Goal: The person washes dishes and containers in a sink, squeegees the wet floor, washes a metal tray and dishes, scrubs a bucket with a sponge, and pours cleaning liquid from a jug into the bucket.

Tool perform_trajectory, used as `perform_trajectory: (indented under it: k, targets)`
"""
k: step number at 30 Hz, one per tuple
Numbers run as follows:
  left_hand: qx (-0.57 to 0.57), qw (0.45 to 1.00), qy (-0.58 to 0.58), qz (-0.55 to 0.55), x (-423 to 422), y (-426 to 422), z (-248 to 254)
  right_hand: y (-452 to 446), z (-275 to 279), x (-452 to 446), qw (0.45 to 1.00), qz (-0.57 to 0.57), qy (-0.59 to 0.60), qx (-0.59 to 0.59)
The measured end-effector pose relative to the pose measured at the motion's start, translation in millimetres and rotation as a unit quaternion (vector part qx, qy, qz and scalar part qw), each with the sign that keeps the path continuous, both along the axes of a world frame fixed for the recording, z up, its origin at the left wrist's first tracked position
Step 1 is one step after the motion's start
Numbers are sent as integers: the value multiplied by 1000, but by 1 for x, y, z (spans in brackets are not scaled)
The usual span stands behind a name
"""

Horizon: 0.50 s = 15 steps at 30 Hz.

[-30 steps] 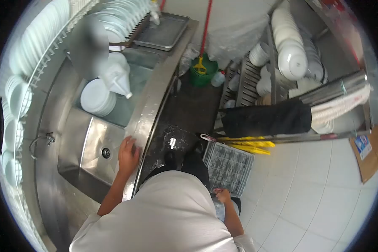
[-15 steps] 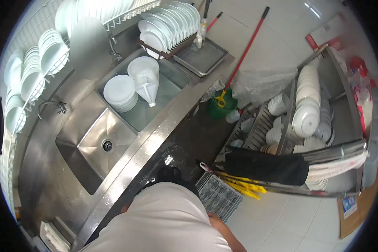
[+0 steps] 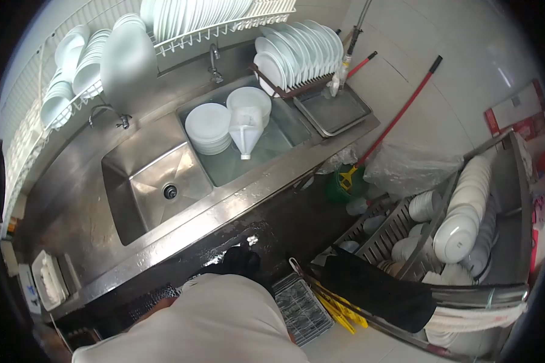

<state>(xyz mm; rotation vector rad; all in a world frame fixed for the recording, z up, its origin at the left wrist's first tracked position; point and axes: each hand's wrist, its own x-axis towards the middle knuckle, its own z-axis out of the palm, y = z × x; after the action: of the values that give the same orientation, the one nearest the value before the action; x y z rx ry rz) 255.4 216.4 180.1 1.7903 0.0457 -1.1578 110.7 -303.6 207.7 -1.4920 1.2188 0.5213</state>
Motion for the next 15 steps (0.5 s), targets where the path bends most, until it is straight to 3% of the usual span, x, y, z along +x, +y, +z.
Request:
perform_trajectory:
  k: [11,15]
  targets:
    - [-91,995,-32,4,-25,-45,-11,-59,-7,63,994,102,-41,-27]
    - [-127,986,34,104,-40,-63,-29,-75,-5,107,985,161,-47,-40]
